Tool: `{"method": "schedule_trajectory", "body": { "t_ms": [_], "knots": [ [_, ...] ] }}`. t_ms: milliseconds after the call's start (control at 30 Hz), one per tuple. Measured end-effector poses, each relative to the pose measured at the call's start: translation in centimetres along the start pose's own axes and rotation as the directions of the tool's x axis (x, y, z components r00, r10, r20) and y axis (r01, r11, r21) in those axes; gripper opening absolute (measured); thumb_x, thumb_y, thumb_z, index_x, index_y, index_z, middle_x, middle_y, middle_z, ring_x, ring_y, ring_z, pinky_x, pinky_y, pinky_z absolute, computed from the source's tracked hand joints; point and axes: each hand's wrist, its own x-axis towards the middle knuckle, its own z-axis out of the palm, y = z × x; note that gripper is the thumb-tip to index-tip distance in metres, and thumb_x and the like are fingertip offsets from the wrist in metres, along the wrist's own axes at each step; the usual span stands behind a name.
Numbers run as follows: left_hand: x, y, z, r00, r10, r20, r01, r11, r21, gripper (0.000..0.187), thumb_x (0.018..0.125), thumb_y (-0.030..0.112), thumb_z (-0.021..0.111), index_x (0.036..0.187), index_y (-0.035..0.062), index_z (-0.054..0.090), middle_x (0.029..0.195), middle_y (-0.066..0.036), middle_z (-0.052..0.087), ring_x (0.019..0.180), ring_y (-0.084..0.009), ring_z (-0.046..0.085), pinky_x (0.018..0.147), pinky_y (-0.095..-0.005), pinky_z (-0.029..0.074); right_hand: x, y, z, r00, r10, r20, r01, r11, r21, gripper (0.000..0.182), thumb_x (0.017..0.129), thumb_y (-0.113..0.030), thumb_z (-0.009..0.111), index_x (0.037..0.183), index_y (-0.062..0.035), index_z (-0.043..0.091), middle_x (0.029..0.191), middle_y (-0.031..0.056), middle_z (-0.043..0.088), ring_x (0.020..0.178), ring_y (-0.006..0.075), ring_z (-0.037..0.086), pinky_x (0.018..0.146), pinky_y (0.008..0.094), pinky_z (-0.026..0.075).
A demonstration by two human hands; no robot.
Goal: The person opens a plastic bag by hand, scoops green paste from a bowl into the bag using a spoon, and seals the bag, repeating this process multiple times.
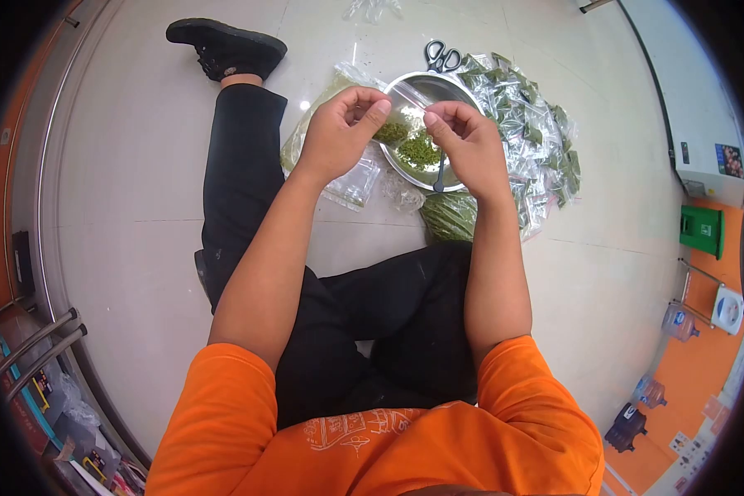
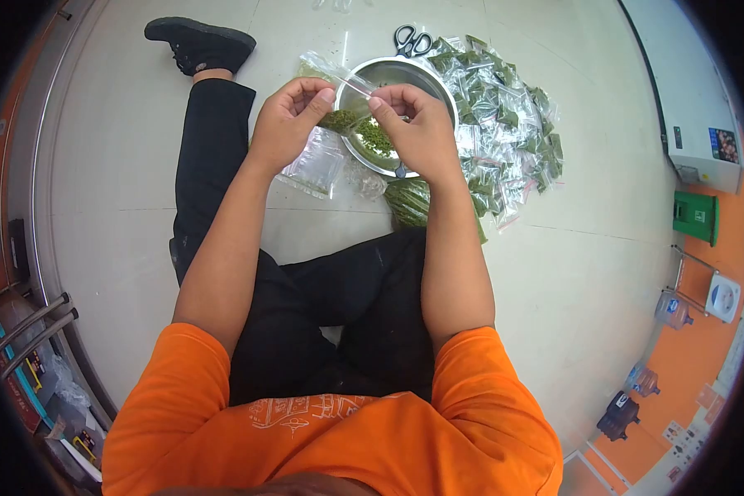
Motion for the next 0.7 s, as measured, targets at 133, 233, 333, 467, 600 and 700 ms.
{"method": "schedule_trajectory", "body": {
  "t_ms": [133,233,333,467,600,700],
  "knots": [
    [0.1,-0.2,-0.1,0.999,-0.002,-0.054,0.001,1.000,-0.005,0.025,0.098,0.021,0.067,0.112,-0.0002,0.064,0.100,-0.003,0.067,0.092,-0.0096,0.062,0.086,-0.0252,0.051,0.1,0.2,0.0,1.000,-0.007,-0.014,0.008,1.000,0.028,0.021,0.094,-0.020,0.070,0.102,-0.0007,0.071,0.082,0.0008,0.068,0.075,0.0075,0.060,0.068,0.0231,0.048],
    [0.0,0.1,0.3,0.998,0.017,-0.064,-0.020,0.999,-0.046,0.026,0.099,0.022,0.067,0.112,-0.0002,0.064,0.100,-0.004,0.067,0.092,-0.0098,0.062,0.087,-0.0251,0.051,-0.1,0.4,0.1,0.999,-0.041,0.001,0.041,0.999,-0.014,0.021,0.095,-0.020,0.069,0.100,-0.0003,0.070,0.079,-0.0004,0.066,0.071,0.0068,0.057,0.065,0.0231,0.046],
    [0.1,0.0,0.2,0.997,0.033,-0.065,-0.034,0.999,-0.023,0.027,0.099,0.023,0.067,0.111,-0.0003,0.065,0.100,-0.004,0.068,0.092,-0.0094,0.062,0.086,-0.0244,0.050,0.1,1.0,0.4,0.995,-0.096,0.005,0.096,0.994,-0.049,0.021,0.096,-0.020,0.067,0.099,0.0001,0.069,0.076,-0.0008,0.063,0.068,0.0065,0.053,0.062,0.0237,0.044],
    [-0.2,0.2,0.3,0.997,0.020,-0.079,-0.020,1.000,0.000,0.025,0.099,0.023,0.066,0.108,-0.0006,0.067,0.098,-0.003,0.068,0.091,-0.0084,0.061,0.085,-0.0234,0.049,0.0,1.1,0.9,0.994,-0.112,-0.009,0.112,0.992,-0.052,0.020,0.097,-0.020,0.066,0.099,-0.0001,0.068,0.075,-0.0002,0.061,0.068,0.0067,0.051,0.060,0.0241,0.042],
    [-0.2,0.5,0.4,0.995,0.068,-0.076,-0.068,0.998,0.002,0.025,0.099,0.023,0.067,0.106,-0.0007,0.067,0.094,-0.001,0.067,0.087,-0.0067,0.060,0.081,-0.0226,0.049,-0.3,0.2,0.9,0.993,-0.117,0.031,0.118,0.992,-0.046,0.018,0.097,-0.019,0.065,0.098,-0.0004,0.067,0.080,0.0011,0.062,0.070,0.0064,0.053,0.059,0.0235,0.044],
    [-0.4,0.5,0.7,0.993,0.094,-0.076,-0.097,0.994,-0.044,0.026,0.098,0.024,0.069,0.105,-0.0010,0.068,0.091,0.001,0.066,0.083,-0.0055,0.058,0.076,-0.0222,0.049,-0.5,0.0,1.2,0.990,-0.135,0.026,0.135,0.991,0.009,0.017,0.096,-0.017,0.066,0.099,-0.0002,0.067,0.084,0.0024,0.063,0.072,0.0069,0.054,0.060,0.0232,0.045]
  ]
}}
